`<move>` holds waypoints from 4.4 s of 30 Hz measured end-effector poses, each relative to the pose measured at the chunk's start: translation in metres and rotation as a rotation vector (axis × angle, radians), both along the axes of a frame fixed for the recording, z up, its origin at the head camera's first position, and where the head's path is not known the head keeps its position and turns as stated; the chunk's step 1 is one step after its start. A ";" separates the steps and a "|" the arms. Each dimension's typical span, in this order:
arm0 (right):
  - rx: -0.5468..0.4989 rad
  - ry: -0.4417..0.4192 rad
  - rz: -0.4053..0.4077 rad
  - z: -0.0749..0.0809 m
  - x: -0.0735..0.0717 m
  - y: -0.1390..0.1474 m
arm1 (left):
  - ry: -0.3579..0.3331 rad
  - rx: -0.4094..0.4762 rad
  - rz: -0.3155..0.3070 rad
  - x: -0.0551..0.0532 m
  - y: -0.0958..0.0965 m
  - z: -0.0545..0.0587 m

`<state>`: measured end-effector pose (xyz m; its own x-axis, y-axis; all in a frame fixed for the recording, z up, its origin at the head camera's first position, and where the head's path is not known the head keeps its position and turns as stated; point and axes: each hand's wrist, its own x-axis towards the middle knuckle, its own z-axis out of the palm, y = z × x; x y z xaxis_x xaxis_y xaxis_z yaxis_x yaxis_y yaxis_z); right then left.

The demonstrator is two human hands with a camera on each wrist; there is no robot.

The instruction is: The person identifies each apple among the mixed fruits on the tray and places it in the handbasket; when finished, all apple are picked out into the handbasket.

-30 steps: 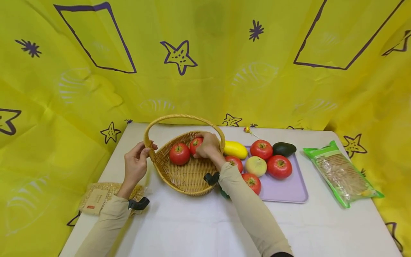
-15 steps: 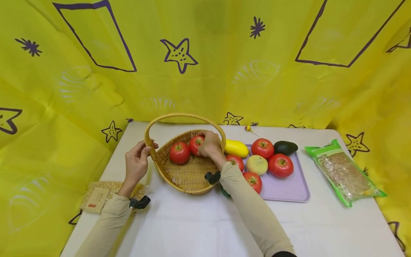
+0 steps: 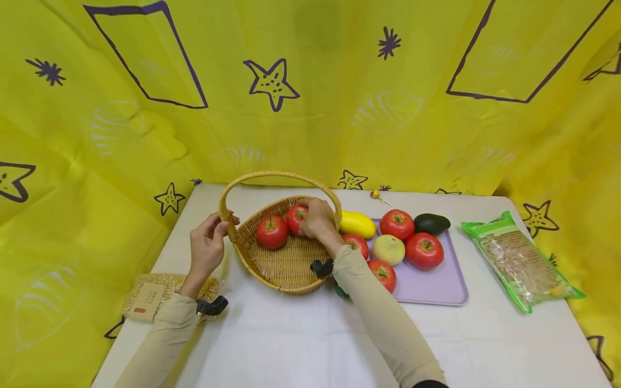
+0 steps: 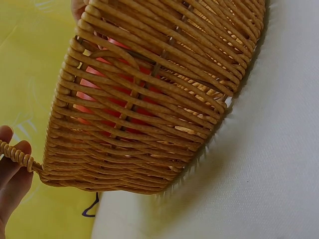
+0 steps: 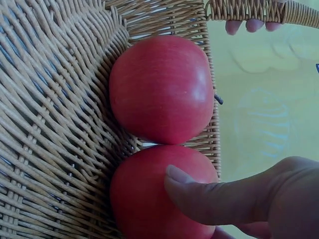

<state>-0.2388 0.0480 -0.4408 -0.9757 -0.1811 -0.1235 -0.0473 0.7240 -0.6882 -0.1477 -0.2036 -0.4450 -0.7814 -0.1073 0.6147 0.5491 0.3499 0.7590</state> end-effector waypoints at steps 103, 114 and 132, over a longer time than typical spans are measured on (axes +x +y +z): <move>-0.242 0.232 -0.174 -0.070 0.124 0.298 | 0.173 -0.198 0.302 -0.005 0.008 -0.035; -0.264 0.195 -0.210 -0.067 0.127 0.304 | 0.175 -0.229 0.319 -0.007 0.007 -0.033; -0.669 0.181 -0.129 -0.036 0.128 0.289 | 0.173 -0.195 0.303 -0.009 0.007 -0.034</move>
<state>-0.1110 0.3371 -0.4767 -0.9892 -0.0430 0.1398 -0.1448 0.1559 -0.9771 -0.1563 -0.1970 -0.4786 -0.6151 -0.1854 0.7664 0.5133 0.6437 0.5677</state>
